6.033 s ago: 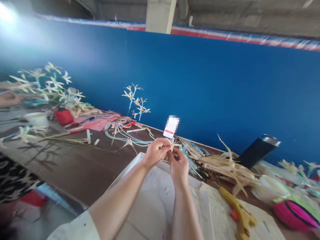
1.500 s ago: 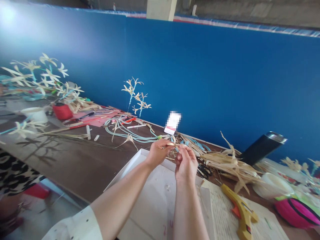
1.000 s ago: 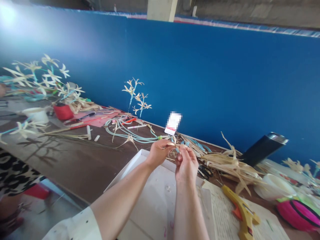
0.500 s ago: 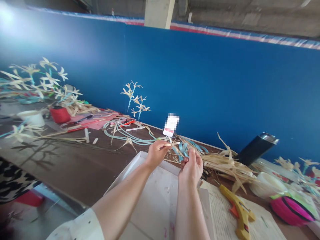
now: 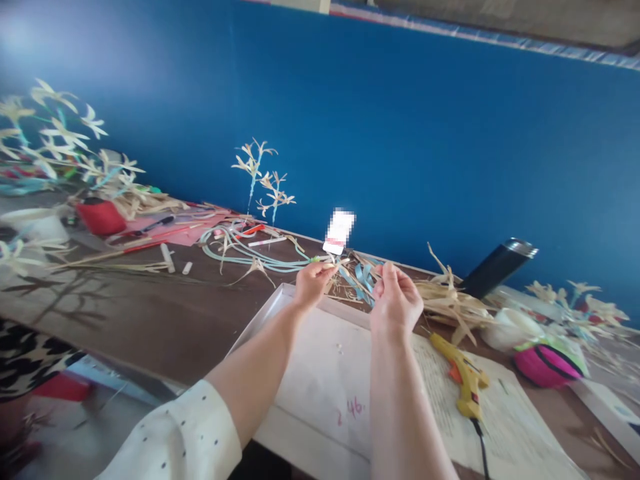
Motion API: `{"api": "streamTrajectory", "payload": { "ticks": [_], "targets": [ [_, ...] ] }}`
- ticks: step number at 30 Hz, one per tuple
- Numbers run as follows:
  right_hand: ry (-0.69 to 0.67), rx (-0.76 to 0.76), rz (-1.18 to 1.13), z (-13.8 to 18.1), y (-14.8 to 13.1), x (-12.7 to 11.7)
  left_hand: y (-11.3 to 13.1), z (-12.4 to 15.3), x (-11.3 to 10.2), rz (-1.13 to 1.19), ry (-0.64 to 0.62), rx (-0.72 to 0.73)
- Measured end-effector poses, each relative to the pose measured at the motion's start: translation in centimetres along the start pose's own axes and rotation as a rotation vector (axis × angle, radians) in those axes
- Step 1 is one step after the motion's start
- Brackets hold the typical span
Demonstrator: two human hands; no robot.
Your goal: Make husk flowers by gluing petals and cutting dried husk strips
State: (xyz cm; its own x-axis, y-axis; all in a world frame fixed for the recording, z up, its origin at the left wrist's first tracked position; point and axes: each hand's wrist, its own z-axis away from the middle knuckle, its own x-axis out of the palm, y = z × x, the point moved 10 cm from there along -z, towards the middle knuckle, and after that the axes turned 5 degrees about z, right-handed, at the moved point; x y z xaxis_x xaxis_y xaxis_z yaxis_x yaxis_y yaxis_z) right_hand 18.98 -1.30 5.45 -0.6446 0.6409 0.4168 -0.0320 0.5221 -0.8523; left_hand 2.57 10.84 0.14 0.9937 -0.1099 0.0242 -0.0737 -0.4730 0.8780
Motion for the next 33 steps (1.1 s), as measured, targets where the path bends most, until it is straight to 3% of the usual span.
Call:
{"api": "streamTrajectory", "payload": {
  "ticks": [4, 9, 17, 23, 27, 33],
  "targets": [
    [-0.036, -0.050, 0.068, -0.1, -2.8, -1.4, -0.6, -0.2, -0.1, 0.042, -0.010, -0.018],
    [0.021, -0.095, 0.205, -0.3, -5.0, -5.9, -0.7, -0.2, -0.1, 0.053, -0.010, -0.017],
    [0.042, -0.059, 0.392, -0.1, -5.5, -10.6, -0.9, -0.1, -0.1, 0.057, -0.007, -0.038],
    [0.041, 0.017, 0.521, 0.3, -4.9, -11.9, -1.1, -0.2, -0.2, 0.052, 0.011, -0.049],
    [0.027, 0.052, 0.549, 1.1, -4.7, -11.5, -1.0, -0.3, -0.2, 0.032, 0.013, -0.043],
    [-0.157, 0.179, 0.852, 2.1, -2.7, -9.7, -0.8, -0.3, -0.2, 0.037, 0.007, -0.040]
  ]
}}
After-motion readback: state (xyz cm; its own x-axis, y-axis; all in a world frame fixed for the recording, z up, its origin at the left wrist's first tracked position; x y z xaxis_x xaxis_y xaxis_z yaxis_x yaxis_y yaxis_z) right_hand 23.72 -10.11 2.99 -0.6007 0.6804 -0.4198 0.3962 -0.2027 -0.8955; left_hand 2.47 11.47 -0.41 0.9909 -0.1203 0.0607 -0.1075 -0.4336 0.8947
